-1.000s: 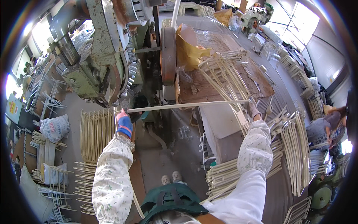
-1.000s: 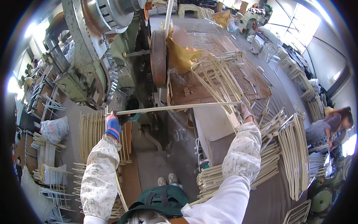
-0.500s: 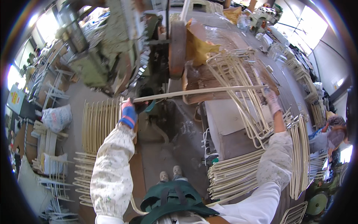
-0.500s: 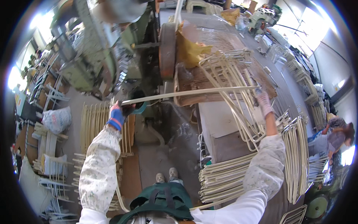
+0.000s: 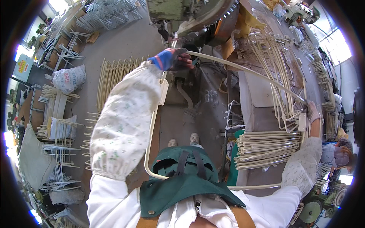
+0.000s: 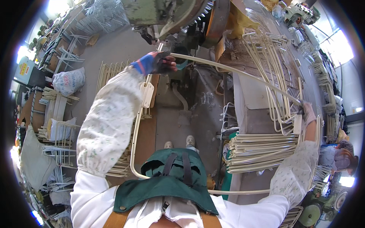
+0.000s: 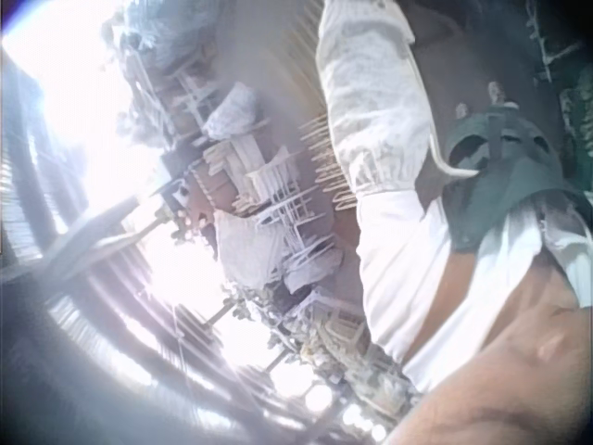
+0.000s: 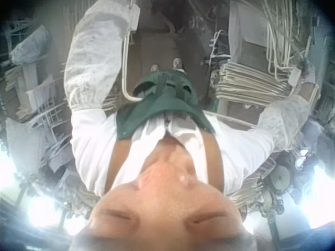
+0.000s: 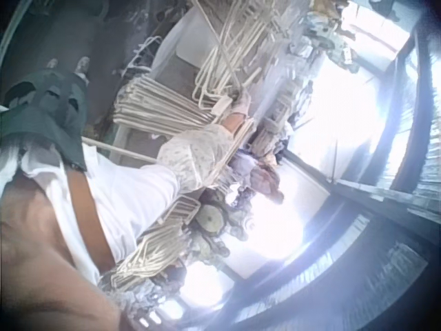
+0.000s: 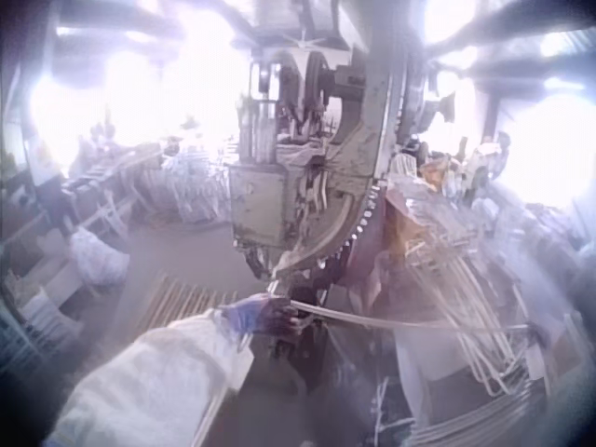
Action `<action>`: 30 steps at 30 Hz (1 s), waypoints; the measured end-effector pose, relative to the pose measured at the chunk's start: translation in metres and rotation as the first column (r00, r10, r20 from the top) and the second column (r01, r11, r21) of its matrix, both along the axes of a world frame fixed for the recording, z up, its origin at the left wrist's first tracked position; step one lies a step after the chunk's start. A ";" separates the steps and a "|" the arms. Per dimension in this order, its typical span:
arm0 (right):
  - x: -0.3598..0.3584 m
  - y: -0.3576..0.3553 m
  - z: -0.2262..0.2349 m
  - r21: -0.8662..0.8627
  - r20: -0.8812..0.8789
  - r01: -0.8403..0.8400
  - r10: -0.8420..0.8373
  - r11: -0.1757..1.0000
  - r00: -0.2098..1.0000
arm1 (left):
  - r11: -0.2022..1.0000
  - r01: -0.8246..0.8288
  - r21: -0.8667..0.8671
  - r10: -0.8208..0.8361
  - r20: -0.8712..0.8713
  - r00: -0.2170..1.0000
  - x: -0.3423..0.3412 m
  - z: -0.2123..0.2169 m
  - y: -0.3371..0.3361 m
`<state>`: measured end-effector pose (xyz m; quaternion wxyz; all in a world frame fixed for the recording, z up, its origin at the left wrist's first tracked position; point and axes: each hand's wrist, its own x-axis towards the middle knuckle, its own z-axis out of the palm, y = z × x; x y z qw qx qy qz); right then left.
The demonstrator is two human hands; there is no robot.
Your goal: The person assembles a metal frame by inserting rods into a jig and using a press machine to secure them. They repeatedly pick rods, position them, operate the press, and stack completed frames.
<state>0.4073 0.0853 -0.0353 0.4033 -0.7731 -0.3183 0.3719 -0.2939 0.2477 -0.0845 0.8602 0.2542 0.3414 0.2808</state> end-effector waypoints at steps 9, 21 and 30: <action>0.002 -0.060 -0.037 -0.185 0.065 0.188 -0.179 0.964 0.982 | 0.991 0.010 0.132 0.036 -0.338 0.940 -0.135 -0.025 -0.174; 0.092 -0.059 -0.093 -0.367 0.905 0.038 0.348 0.929 0.243 | 0.953 -0.295 0.072 0.303 -0.259 0.917 -0.092 -0.005 -0.240; 0.078 0.032 -0.040 -0.380 0.913 0.161 0.343 0.911 0.220 | 0.926 -0.377 0.031 0.369 -0.291 0.883 -0.064 -0.021 -0.242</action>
